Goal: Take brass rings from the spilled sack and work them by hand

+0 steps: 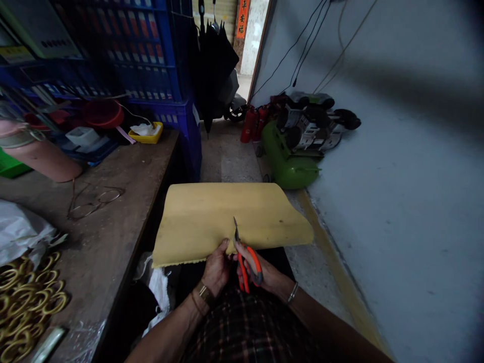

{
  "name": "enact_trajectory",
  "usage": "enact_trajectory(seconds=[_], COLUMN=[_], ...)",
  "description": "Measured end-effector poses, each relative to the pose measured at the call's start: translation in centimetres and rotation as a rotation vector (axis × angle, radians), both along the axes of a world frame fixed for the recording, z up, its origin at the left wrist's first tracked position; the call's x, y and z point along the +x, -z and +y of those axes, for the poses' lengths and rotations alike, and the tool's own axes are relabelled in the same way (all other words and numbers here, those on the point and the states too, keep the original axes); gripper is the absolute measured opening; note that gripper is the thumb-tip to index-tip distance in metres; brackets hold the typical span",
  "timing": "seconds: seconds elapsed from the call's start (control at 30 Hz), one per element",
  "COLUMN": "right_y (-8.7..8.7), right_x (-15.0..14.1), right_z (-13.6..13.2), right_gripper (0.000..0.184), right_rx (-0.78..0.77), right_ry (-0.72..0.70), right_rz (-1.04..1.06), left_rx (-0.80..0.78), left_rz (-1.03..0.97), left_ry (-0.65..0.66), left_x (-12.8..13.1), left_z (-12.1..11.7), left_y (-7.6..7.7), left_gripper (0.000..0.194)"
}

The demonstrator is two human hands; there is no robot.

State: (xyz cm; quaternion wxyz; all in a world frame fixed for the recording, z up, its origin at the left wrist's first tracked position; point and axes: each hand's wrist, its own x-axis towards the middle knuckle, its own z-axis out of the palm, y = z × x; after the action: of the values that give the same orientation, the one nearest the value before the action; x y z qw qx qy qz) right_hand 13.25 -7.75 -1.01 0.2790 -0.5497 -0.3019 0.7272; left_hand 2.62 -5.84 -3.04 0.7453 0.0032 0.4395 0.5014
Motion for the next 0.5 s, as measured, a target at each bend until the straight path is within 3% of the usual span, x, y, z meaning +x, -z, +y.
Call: enact_trajectory(seconds=[0.17, 0.3, 0.5], right_y=[0.1, 0.7, 0.3], right_x=[-0.3, -0.5, -0.1], right_z=[0.9, 0.8, -0.1], right_gripper=[0.055, 0.056, 0.050], right_rx=[0.030, 0.107, 0.358], right_ry=[-0.053, -0.065, -0.119], right_rz=[-0.072, -0.166, -0.349], left_rx=[0.021, 0.015, 0.026], left_rz=[-0.019, -0.013, -0.066], left_ry=[0.104, -0.032, -0.060], left_x=[0.1, 0.1, 0.0], left_z=[-0.3, -0.3, -0.1], left_y=[0.2, 0.7, 1.2], left_gripper=[0.017, 0.010, 0.008])
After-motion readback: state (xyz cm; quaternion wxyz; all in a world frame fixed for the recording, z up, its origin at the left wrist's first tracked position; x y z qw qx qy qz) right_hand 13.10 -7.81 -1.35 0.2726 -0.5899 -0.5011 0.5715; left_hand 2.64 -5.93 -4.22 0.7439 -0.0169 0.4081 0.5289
